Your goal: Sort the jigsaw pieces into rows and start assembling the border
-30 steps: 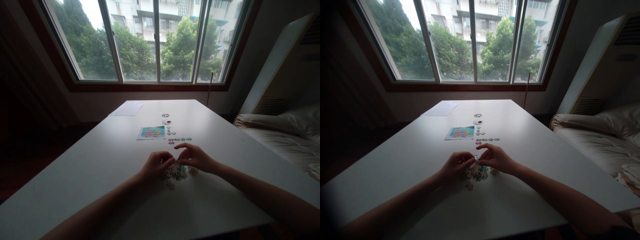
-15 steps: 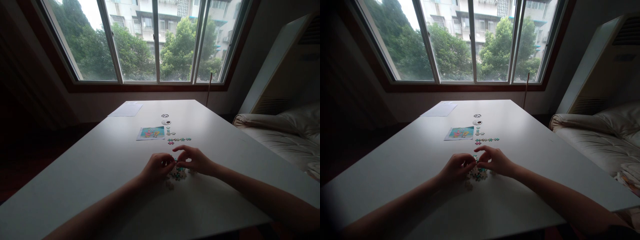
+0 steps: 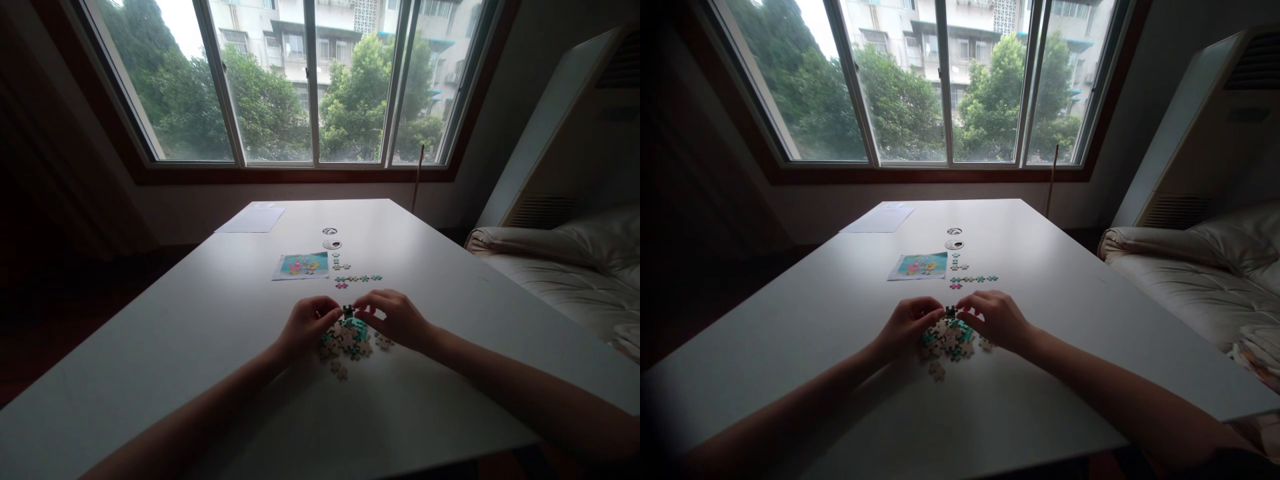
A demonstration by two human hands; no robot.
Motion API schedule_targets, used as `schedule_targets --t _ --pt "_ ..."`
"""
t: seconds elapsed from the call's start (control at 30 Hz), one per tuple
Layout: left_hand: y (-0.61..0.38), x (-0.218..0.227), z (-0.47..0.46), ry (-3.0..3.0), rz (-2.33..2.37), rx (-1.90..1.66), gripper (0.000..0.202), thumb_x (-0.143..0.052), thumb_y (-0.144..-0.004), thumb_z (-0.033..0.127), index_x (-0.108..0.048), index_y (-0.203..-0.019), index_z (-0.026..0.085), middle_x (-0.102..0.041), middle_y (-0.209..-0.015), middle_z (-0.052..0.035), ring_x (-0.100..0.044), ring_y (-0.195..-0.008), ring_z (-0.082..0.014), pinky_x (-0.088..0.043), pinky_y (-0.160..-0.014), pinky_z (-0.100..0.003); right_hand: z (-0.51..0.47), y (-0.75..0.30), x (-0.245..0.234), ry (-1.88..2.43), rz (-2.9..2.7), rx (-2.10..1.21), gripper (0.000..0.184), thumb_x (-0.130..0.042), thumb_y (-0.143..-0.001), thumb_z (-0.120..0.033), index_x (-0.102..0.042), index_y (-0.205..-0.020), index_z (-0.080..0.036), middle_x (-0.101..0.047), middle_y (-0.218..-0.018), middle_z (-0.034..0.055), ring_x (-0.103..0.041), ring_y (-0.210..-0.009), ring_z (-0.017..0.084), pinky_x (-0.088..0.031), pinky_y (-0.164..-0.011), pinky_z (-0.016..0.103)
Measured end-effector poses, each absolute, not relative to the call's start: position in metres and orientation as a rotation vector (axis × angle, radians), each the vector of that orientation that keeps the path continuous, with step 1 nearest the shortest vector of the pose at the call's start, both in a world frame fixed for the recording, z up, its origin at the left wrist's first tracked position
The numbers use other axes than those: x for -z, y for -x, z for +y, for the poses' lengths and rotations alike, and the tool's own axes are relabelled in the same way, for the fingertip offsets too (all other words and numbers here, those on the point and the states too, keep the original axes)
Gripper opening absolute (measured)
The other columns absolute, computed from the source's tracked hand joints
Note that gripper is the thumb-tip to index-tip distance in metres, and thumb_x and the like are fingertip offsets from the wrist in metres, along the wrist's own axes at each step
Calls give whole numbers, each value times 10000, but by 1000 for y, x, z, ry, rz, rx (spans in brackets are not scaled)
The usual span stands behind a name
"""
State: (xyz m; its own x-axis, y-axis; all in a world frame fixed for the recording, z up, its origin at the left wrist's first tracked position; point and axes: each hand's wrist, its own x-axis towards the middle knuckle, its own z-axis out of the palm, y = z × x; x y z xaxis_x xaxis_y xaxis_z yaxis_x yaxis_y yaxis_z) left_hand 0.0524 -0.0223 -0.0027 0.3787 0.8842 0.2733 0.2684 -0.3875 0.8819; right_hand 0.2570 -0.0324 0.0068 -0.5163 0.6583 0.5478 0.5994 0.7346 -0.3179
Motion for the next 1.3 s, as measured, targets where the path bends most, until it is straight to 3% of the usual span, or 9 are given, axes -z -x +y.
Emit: schedule_targets --t 0.4,0.57,0.83,1.3 --pt "-37 -8 -12 -2018 972 -863 234 -540 -792 328 -626 -742 116 -555 -614 -3 -448 -542 -94 -342 -483 -186 -28 -259 -7 866 -2241 86 163 -504 -849 -289 -620 -822 -179 -663 -731 15 -568 -621 100 -396 -628 234" --pt "-10 -25 -4 -2319 1009 -583 208 -535 -799 300 -631 -747 123 -430 -499 52 -348 -471 -69 -283 -449 -177 -27 -260 -8 854 -2230 126 160 -508 -849 -284 -624 -815 -179 -665 -717 7 -572 -612 92 -401 -617 229" --pt "2 -35 -6 -2445 800 -192 211 -588 -776 275 -617 -967 189 -588 -749 -1 -514 -638 -105 -398 -579 -191 -24 -261 -10 924 -2238 29 176 -500 -846 -293 -643 -825 -194 -666 -754 19 -574 -634 96 -427 -616 231" --pt "10 -29 1 -2401 783 -179 187 -601 -766 256 -627 -933 176 -584 -710 6 -522 -623 -102 -408 -583 -191 99 -294 0 1462 -2191 -246 162 -582 -753 -311 -678 -799 -188 -668 -740 19 -592 -644 121 -425 -576 210"
